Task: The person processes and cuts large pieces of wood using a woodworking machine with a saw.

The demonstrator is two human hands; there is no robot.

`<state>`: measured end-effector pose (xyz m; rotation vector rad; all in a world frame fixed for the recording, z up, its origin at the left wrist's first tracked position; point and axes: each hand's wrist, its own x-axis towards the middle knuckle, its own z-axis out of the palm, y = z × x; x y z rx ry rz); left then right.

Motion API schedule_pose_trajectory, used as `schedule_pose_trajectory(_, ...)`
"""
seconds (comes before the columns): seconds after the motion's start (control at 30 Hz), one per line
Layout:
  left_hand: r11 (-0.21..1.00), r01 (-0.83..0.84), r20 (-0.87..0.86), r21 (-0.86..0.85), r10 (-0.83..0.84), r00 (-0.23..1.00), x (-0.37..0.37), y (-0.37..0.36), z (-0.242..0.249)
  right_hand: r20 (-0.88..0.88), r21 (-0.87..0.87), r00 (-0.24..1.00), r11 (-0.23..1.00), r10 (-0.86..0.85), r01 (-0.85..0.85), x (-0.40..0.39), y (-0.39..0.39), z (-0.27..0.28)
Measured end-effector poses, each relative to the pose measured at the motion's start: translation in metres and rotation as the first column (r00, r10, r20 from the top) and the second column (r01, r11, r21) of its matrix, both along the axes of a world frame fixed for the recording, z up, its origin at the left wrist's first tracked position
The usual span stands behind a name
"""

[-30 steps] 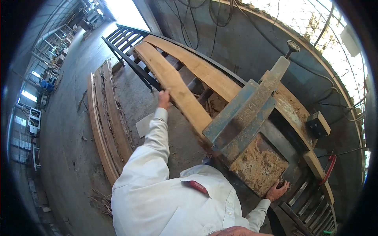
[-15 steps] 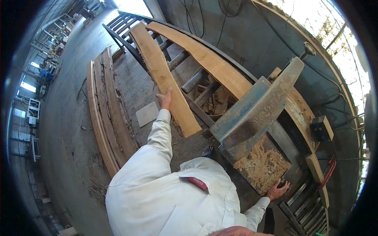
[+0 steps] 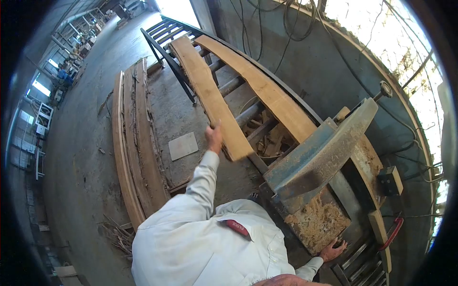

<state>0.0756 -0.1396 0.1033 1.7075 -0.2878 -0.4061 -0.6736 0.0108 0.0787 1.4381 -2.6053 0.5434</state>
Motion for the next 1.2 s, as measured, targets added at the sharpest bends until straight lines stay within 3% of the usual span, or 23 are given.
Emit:
schedule_pose_trajectory(0.03, 1.0, 0.003, -0.031, 0.011, -0.002, 1.0, 0.024, -0.014, 0.016, -0.001, 0.005, 1.0, 1.0, 0.001, -0.001, 0.001, -0.002, 0.0)
schedule_pose_trajectory(0.1, 0.999, 0.004, 0.211, -0.04, 0.004, 0.977, 0.073, -0.043, 0.027, -0.011, 0.028, 1.0, 1.0, 0.0, 0.0, 0.0, 0.001, 0.0)
schedule_pose_trajectory(0.17, 0.956, -0.02, 0.197, 0.293, -0.04, 0.98, 0.149, -0.068, 0.026, -0.021, 0.012, 0.999, 0.999, 0.031, -0.031, -0.007, 0.004, -0.001)
schedule_pose_trajectory(0.2, 0.94, -0.075, 0.262, 0.332, -0.015, 0.965, 0.175, -0.078, 0.029, -0.02, -0.003, 0.999, 0.999, 0.048, -0.049, -0.008, 0.0, -0.004)
schedule_pose_trajectory(0.23, 0.882, -0.157, 0.441, 0.444, -0.062, 0.896, 0.193, -0.088, 0.032, -0.023, -0.003, 1.0, 1.0, 0.015, -0.015, -0.004, -0.005, -0.007)
schedule_pose_trajectory(0.33, 0.836, -0.341, 0.789, 0.429, -0.162, 0.593, 0.18, -0.098, 0.07, -0.042, 0.022, 0.998, 0.999, -0.041, 0.042, -0.001, 0.0, -0.003)
schedule_pose_trajectory(0.37, 0.862, -0.169, 0.68, 0.479, -0.242, 0.692, 0.154, -0.1, 0.087, -0.04, 0.017, 0.999, 0.999, -0.033, 0.033, -0.001, -0.001, -0.002)
schedule_pose_trajectory(0.43, 0.938, 0.127, 0.679, 0.323, -0.323, 0.659, 0.097, -0.111, 0.072, -0.042, -0.025, 0.999, 1.0, 0.012, -0.013, -0.002, -0.005, -0.004)
schedule_pose_trajectory(0.53, 0.813, 0.516, 0.468, 0.268, -0.578, 0.668, -0.006, -0.121, 0.065, -0.07, -0.083, 0.996, 0.995, 0.054, -0.06, -0.001, -0.002, -0.002)
schedule_pose_trajectory(0.57, 0.765, 0.604, 0.293, 0.226, -0.644, 0.706, -0.039, -0.143, 0.047, -0.032, -0.065, 0.999, 0.998, 0.012, -0.014, 0.006, 0.01, 0.013)
schedule_pose_trajectory(0.63, 0.733, 0.665, -0.041, 0.142, -0.667, 0.744, -0.051, -0.176, 0.019, 0.023, -0.068, 1.0, 0.998, 0.017, -0.015, 0.019, -0.005, 0.018)
schedule_pose_trajectory(0.67, 0.754, 0.657, -0.166, 0.023, -0.645, 0.746, -0.056, -0.186, 0.013, 0.022, -0.074, 1.0, 0.997, 0.017, -0.015, 0.016, -0.004, 0.017)
schedule_pose_trajectory(0.73, 0.786, 0.589, -0.412, -0.188, -0.607, 0.679, -0.054, -0.211, 0.007, 0.072, -0.054, 0.996, 0.997, -0.046, 0.05, 0.032, -0.009, 0.034)
schedule_pose_trajectory(0.77, 0.791, 0.564, -0.456, -0.238, -0.604, 0.654, -0.053, -0.221, 0.004, 0.049, -0.062, 0.999, 0.998, -0.017, 0.02, 0.025, -0.008, 0.028)
schedule_pose_trajectory(0.8, 0.786, 0.563, -0.433, -0.254, -0.613, 0.661, -0.05, -0.223, -0.001, 0.028, -0.066, 1.0, 0.998, 0.007, -0.005, 0.018, -0.005, 0.022)
schedule_pose_trajectory(0.87, 0.734, 0.669, -0.122, -0.112, -0.679, 0.724, -0.043, -0.229, -0.017, 0.083, -0.073, 0.996, 0.997, -0.026, 0.032, 0.025, -0.005, 0.033)
schedule_pose_trajectory(0.9, 0.744, 0.662, -0.074, -0.091, -0.668, 0.741, -0.044, -0.229, -0.024, 0.098, -0.043, 0.993, 0.997, -0.062, 0.066, 0.027, -0.006, 0.038)
schedule_pose_trajectory(0.93, 0.837, 0.521, -0.356, -0.166, -0.544, 0.76, -0.055, -0.228, -0.016, 0.113, -0.014, 0.99, 0.996, -0.089, 0.091, 0.029, -0.006, 0.041)
schedule_pose_trajectory(1.03, 0.788, 0.593, -0.381, -0.164, -0.605, 0.699, -0.092, -0.201, -0.002, 0.123, 0.007, 0.985, 0.993, -0.119, 0.119, 0.029, -0.007, 0.045)
schedule_pose_trajectory(1.1, 0.615, 0.787, -0.154, -0.05, -0.783, 0.603, -0.133, -0.174, 0.006, 0.103, 0.006, 0.987, 0.993, -0.121, 0.121, 0.024, -0.007, 0.042)
schedule_pose_trajectory(1.17, 0.383, 0.905, 0.103, 0.186, -0.923, 0.37, -0.149, -0.161, -0.011, 0.106, 0.021, 0.987, 0.993, -0.118, 0.116, 0.026, -0.008, 0.04)
schedule_pose_trajectory(1.2, 0.242, 0.904, 0.221, 0.352, -0.96, 0.171, -0.158, -0.162, -0.026, 0.115, 0.031, 0.985, 0.992, -0.126, 0.123, 0.027, -0.008, 0.043)
